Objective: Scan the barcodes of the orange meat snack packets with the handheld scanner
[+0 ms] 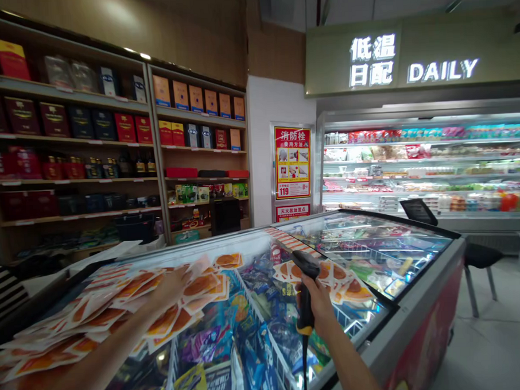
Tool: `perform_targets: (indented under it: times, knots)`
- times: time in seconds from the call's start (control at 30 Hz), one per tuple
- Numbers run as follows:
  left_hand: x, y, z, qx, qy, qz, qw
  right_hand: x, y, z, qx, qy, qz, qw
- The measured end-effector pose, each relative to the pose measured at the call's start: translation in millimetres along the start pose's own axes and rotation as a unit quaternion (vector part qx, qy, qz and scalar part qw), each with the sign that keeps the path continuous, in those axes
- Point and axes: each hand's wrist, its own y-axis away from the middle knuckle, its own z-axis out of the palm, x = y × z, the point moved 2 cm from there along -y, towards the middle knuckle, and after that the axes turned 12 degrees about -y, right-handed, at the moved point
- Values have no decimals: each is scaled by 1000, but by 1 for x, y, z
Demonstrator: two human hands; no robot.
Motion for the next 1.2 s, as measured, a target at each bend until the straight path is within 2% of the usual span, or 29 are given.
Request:
perform_targets:
  times: [0.07, 0.13, 0.27, 0.37, 0.4, 0.5, 0.53, 0.57, 0.73, 0.93, 1.07, 1.2]
  knots:
    - [17, -7, 3, 10, 140, -17, 990, 8, 4, 5, -33, -17, 12, 999]
    - [42, -13, 19, -2, 277, -28, 960, 14, 12, 10, -69, -27, 39, 996]
    - [97, -20, 70, -37, 483, -28, 874, 16, 29, 10, -81, -47, 87, 992]
    - [124, -24, 99, -70, 580, -19, 812, 16, 35, 6, -68, -50, 100, 991]
    - [129, -26, 104, -82, 614, -19, 785, 17, 37, 5, -65, -40, 103, 992]
    - [132, -30, 110, -106, 727, -40, 677, 21, 39, 4, -45, -3, 125, 991]
    - [131, -31, 110, -108, 754, -52, 646, 24, 40, 4, -33, 5, 134, 990]
    - [129, -32, 109, -106, 769, -63, 627, 26, 40, 4, -21, 9, 142, 990]
    - [125, -33, 108, -98, 773, -79, 622, 40, 41, 2, -9, -11, 175, 984]
    - [127, -31, 109, -82, 767, -68, 632, 44, 40, -6, -8, -62, 171, 983]
    - [125, -29, 108, -63, 743, -70, 662, 40, 39, -13, -3, -89, 162, 983]
    - [128, -28, 108, -46, 692, -60, 718, 26, 32, -25, -4, -128, 134, 983]
